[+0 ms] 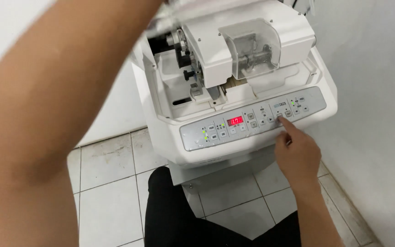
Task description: Cleaning eyeglass lenses with a cloth, inspecting frames for quality, and operating a lens-edging machine.
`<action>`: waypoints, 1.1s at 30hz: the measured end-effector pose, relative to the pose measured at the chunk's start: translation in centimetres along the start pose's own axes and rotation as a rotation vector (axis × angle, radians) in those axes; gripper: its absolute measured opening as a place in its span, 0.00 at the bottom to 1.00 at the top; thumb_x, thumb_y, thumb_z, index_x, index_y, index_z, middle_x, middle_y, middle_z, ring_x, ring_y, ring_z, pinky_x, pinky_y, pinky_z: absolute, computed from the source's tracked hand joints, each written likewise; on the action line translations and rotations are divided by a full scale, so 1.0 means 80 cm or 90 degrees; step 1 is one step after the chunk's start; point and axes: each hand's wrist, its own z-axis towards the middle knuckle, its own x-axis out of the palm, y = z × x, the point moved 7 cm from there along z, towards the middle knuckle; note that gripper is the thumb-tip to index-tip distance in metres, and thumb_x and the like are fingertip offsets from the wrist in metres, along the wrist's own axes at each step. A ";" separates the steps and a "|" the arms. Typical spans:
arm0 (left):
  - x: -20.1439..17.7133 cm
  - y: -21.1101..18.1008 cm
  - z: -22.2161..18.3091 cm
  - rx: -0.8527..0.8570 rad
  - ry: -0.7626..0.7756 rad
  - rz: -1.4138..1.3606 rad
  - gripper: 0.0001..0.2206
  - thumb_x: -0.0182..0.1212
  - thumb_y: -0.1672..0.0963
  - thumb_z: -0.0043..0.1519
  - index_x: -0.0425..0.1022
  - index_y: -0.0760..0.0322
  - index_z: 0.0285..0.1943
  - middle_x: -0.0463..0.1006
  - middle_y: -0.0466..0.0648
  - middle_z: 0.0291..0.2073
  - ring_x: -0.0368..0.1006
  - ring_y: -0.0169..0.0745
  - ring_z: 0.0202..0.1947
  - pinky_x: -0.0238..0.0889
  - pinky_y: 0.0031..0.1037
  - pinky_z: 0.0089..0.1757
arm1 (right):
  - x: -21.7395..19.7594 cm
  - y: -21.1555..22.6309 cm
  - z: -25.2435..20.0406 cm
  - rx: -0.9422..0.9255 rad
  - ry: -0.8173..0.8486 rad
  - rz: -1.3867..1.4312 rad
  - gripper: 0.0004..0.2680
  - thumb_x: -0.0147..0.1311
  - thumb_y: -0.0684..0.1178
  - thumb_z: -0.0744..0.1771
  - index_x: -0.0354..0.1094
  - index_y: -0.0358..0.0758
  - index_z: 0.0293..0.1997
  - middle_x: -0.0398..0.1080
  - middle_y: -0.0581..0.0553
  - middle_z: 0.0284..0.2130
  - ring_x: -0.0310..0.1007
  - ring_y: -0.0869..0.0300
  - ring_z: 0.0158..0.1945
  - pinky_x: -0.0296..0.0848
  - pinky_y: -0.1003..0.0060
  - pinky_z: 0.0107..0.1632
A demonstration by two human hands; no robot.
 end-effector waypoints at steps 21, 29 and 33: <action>0.132 -0.111 -0.122 -0.107 -0.227 -0.029 0.11 0.62 0.48 0.64 0.76 0.55 0.38 0.73 0.43 0.37 0.63 0.44 0.43 0.57 0.35 0.44 | 0.147 -0.178 -0.105 0.321 0.001 0.638 0.19 0.48 0.38 0.68 0.64 0.36 0.69 0.65 0.44 0.28 0.65 0.57 0.32 0.72 0.61 0.40; 0.161 -0.168 -0.424 -0.568 -0.400 -0.095 0.11 0.59 0.61 0.67 0.76 0.67 0.58 0.75 0.56 0.55 0.70 0.55 0.55 0.65 0.45 0.55 | 0.384 -0.342 -0.286 0.354 0.782 0.049 0.24 0.46 0.66 0.68 0.61 0.51 0.73 0.62 0.52 0.70 0.65 0.59 0.70 0.64 0.66 0.70; 0.359 -0.263 -0.632 -1.077 0.098 -0.485 0.19 0.52 0.51 0.67 0.71 0.61 0.64 0.75 0.55 0.60 0.67 0.55 0.62 0.62 0.44 0.60 | 0.364 -0.320 -0.267 0.404 0.707 0.119 0.19 0.44 0.59 0.69 0.67 0.57 0.69 0.75 0.51 0.57 0.75 0.60 0.53 0.70 0.69 0.55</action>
